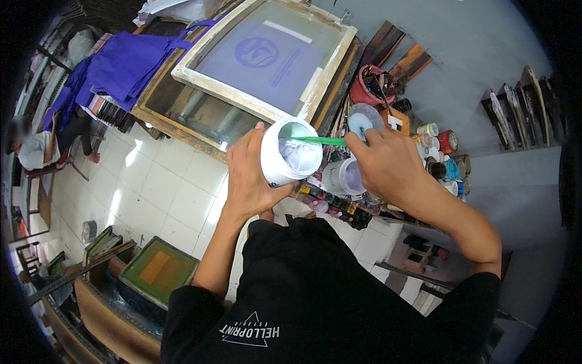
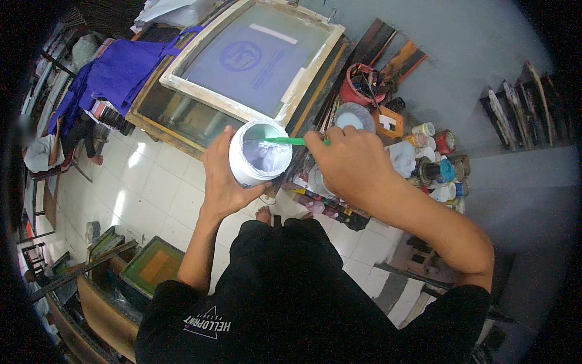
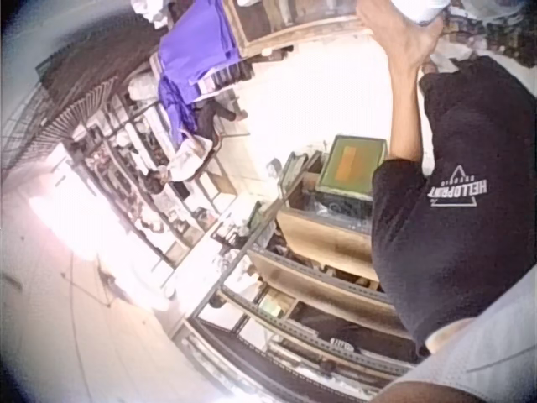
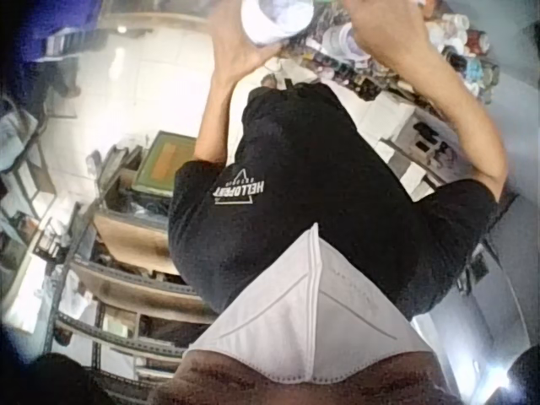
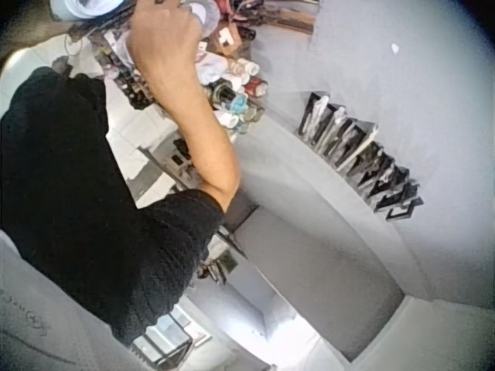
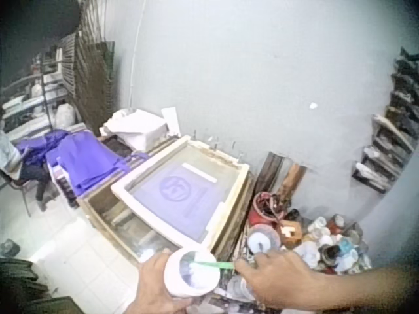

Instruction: The person stirs white and purple paint in two plastic containers using a green stick, pouring a small amount of liquid from a bottle into the mixture.

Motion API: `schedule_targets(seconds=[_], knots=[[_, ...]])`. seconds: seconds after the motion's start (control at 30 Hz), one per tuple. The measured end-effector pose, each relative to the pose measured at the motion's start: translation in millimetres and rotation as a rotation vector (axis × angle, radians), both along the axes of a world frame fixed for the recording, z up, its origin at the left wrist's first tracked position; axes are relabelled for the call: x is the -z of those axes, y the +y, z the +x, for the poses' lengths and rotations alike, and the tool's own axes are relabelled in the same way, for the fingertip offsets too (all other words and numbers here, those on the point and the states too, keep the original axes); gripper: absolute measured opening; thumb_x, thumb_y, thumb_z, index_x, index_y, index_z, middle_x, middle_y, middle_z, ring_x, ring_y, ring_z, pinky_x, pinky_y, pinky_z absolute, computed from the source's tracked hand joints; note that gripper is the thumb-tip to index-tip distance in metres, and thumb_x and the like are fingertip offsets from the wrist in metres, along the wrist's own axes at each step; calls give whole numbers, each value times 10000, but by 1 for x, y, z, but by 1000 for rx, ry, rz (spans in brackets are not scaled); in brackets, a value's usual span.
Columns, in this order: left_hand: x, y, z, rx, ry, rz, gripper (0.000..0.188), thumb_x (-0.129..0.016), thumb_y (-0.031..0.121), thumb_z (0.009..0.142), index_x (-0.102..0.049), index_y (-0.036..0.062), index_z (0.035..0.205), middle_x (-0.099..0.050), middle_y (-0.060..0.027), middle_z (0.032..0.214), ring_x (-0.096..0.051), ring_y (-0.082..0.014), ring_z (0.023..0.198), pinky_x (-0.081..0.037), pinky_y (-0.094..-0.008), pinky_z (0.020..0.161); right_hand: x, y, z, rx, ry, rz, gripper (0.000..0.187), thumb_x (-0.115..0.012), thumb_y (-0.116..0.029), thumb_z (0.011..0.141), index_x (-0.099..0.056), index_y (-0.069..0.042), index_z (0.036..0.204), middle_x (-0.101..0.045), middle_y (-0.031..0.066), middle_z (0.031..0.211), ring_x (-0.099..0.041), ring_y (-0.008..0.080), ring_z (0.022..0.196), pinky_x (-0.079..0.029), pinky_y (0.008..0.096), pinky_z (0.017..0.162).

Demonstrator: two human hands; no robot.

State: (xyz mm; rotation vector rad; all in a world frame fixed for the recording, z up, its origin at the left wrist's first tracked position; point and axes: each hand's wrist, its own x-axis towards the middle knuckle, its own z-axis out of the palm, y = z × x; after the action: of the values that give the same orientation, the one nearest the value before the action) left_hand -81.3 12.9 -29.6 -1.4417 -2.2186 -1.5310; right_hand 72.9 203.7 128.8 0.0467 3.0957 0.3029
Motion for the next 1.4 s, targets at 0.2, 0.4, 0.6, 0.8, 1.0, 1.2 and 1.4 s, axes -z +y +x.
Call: schedule_targets(seconds=[0.2, 0.4, 0.6, 0.8, 1.0, 1.2, 1.4], knots=[[8, 11, -2, 185, -296, 20, 1046, -908, 220, 548, -465, -6, 1468, -611, -224, 1356, -593, -405, 1255, -432, -488, 1097, -11, 2, -5, -182, 1, 141, 321, -675, -151, 846, -648, -67, 1155, -654, 91, 870, -687, 255, 803, -552, 385, 651], [12, 21, 12, 80, -2, 111, 1014, -917, 173, 538, -488, -1, 1441, -608, -231, 1369, -595, -420, 1245, -438, -498, 1074, -8, 12, -5, -246, 104, 262, 329, -661, -197, 879, -662, -47, 1172, -655, 85, 850, -677, 235, 768, -564, 358, 648], [29, 19, 28, -147, 184, 222, 1148, -961, 164, 564, -360, -18, 1525, -553, -274, 1433, -557, -480, 1269, -410, -542, 1077, 1, -15, 6, -84, -53, 197, 336, -657, -182, 874, -657, -10, 1164, -655, 89, 854, -670, 240, 785, -555, 338, 661], [16, 0, 28, -105, -69, 203, 1070, -938, 208, 607, -407, -2, 1512, -553, -268, 1426, -570, -468, 1268, -415, -564, 1078, 4, -12, 16, -167, -13, 167, 451, -678, -142, 834, -637, -34, 1270, -580, 72, 898, -600, 223, 816, -508, 330, 671], [20, 6, -2, 116, -17, 81, 1061, -947, 254, 586, -454, -9, 1488, -561, -226, 1434, -551, -409, 1336, -422, -507, 1129, -4, -4, -3, -342, 150, 290, 335, -646, -200, 858, -668, -35, 1148, -582, 63, 865, -592, 214, 797, -477, 322, 676], [13, 10, 2, 127, -28, 83, 1026, -896, 185, 515, -510, 15, 1450, -580, -235, 1396, -565, -439, 1280, -426, -508, 1098, 2, 16, -15, -360, 177, 301, 352, -645, -204, 862, -668, -57, 1182, -611, 61, 892, -600, 218, 800, -485, 327, 688], [20, 15, 11, 61, 57, 133, 1022, -905, 179, 513, -507, 1, 1437, -586, -245, 1368, -568, -432, 1251, -428, -514, 1065, 3, 9, -4, -152, 41, 243, 361, -652, -171, 868, -663, -34, 1202, -652, 74, 866, -670, 251, 786, -539, 366, 688]])
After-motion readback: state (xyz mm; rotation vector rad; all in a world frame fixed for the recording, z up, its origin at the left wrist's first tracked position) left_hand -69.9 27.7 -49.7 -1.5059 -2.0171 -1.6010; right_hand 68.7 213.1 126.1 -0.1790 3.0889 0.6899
